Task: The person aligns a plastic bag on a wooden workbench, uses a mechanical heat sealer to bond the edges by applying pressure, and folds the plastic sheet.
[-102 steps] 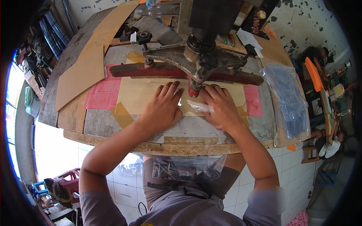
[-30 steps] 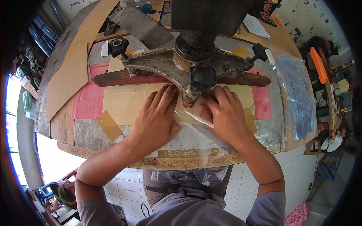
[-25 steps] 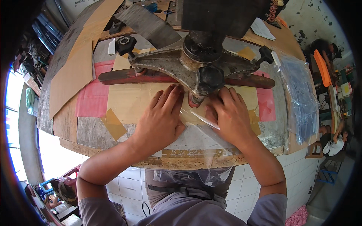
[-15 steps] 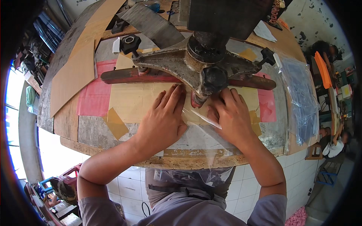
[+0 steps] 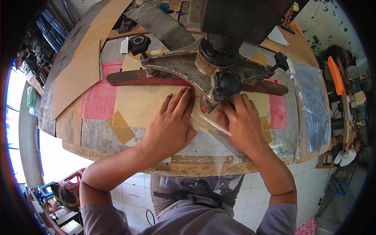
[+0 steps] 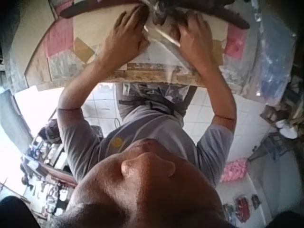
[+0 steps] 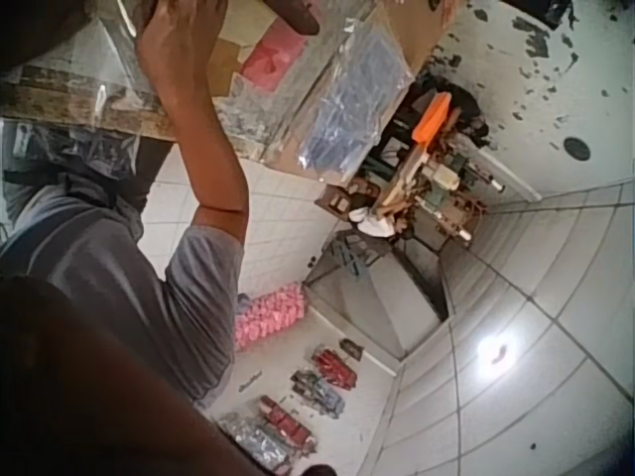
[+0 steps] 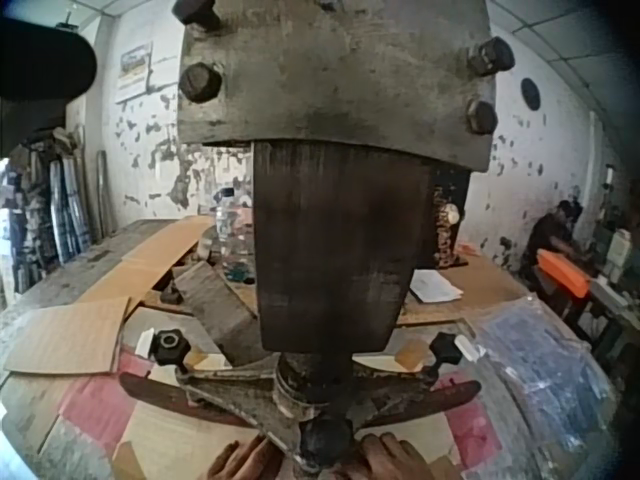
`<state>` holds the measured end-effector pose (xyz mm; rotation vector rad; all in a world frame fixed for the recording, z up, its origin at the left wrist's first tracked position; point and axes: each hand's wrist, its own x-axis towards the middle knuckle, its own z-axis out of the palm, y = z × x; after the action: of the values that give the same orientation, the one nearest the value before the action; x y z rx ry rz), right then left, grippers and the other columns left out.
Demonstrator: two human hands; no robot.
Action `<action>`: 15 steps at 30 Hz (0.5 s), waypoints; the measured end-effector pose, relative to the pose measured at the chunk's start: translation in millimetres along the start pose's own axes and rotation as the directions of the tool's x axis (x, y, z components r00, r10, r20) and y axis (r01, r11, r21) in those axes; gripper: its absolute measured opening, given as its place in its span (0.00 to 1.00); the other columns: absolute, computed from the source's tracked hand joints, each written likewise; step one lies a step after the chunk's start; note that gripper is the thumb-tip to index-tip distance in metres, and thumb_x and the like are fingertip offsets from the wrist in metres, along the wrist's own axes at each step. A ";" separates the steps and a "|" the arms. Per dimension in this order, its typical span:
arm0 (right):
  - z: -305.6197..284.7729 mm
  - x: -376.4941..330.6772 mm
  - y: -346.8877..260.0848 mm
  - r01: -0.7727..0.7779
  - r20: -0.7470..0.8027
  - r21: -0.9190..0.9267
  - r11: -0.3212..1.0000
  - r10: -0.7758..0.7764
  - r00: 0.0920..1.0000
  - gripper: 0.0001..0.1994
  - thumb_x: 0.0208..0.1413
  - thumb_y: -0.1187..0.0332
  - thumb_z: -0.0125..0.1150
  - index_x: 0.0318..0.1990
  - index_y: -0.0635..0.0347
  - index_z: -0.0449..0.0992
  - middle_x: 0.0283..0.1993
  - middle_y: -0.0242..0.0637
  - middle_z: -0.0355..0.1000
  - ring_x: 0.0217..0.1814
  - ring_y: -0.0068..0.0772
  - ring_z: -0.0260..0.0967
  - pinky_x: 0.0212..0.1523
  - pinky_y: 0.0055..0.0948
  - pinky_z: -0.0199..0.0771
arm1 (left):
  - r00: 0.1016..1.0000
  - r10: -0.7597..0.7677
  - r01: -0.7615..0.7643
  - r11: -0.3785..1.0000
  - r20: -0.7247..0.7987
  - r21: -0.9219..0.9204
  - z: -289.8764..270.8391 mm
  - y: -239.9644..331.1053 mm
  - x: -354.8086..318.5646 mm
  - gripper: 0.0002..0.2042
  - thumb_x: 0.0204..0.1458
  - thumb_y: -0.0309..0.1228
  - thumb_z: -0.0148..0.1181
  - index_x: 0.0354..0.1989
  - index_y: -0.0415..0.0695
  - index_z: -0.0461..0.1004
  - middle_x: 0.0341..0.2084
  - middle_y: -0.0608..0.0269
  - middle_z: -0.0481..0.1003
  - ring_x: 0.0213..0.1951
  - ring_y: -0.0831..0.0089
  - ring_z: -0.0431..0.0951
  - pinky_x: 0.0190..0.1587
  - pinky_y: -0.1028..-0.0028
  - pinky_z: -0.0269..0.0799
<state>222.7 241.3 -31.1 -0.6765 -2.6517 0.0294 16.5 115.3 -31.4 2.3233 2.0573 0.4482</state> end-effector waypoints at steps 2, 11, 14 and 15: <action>-0.3 0.5 -0.3 0.000 0.003 -0.005 1.000 0.000 1.000 0.24 0.57 0.65 0.64 0.60 0.65 0.78 0.42 0.44 0.68 0.46 0.45 0.67 0.44 0.43 0.70 | 1.000 -0.001 0.001 1.000 -0.011 -0.009 0.2 0.1 -0.1 0.32 0.54 0.32 0.55 0.68 0.27 0.63 0.68 0.37 0.62 0.72 0.45 0.61 0.76 0.48 0.56; -0.4 0.5 -0.6 -0.008 0.006 0.007 1.000 0.008 1.000 0.24 0.57 0.65 0.64 0.61 0.65 0.79 0.42 0.44 0.68 0.46 0.45 0.67 0.44 0.43 0.70 | 1.000 0.003 -0.004 0.999 0.030 0.034 -1.7 -0.4 0.1 0.33 0.57 0.36 0.54 0.68 0.23 0.63 0.70 0.36 0.62 0.75 0.47 0.59 0.76 0.48 0.56; 0.0 -0.3 -0.8 -0.002 -0.003 0.006 1.000 0.002 1.000 0.24 0.57 0.66 0.65 0.60 0.65 0.79 0.42 0.44 0.68 0.46 0.45 0.67 0.44 0.43 0.70 | 0.999 0.011 -0.013 0.999 0.043 0.039 -2.6 -1.6 -0.2 0.32 0.58 0.36 0.52 0.68 0.23 0.63 0.70 0.36 0.62 0.75 0.47 0.59 0.76 0.48 0.56; -0.3 -0.3 -1.1 -0.001 0.001 0.003 1.000 0.001 1.000 0.24 0.57 0.66 0.65 0.60 0.65 0.79 0.42 0.44 0.68 0.46 0.45 0.67 0.43 0.43 0.70 | 0.999 0.014 -0.016 0.999 0.047 0.045 -2.7 -2.0 -0.5 0.32 0.59 0.35 0.52 0.68 0.23 0.63 0.70 0.36 0.61 0.75 0.47 0.59 0.76 0.48 0.56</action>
<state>222.5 240.2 -30.8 -0.6777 -2.6518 0.0335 13.9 114.6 -29.3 2.3521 2.0522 0.3478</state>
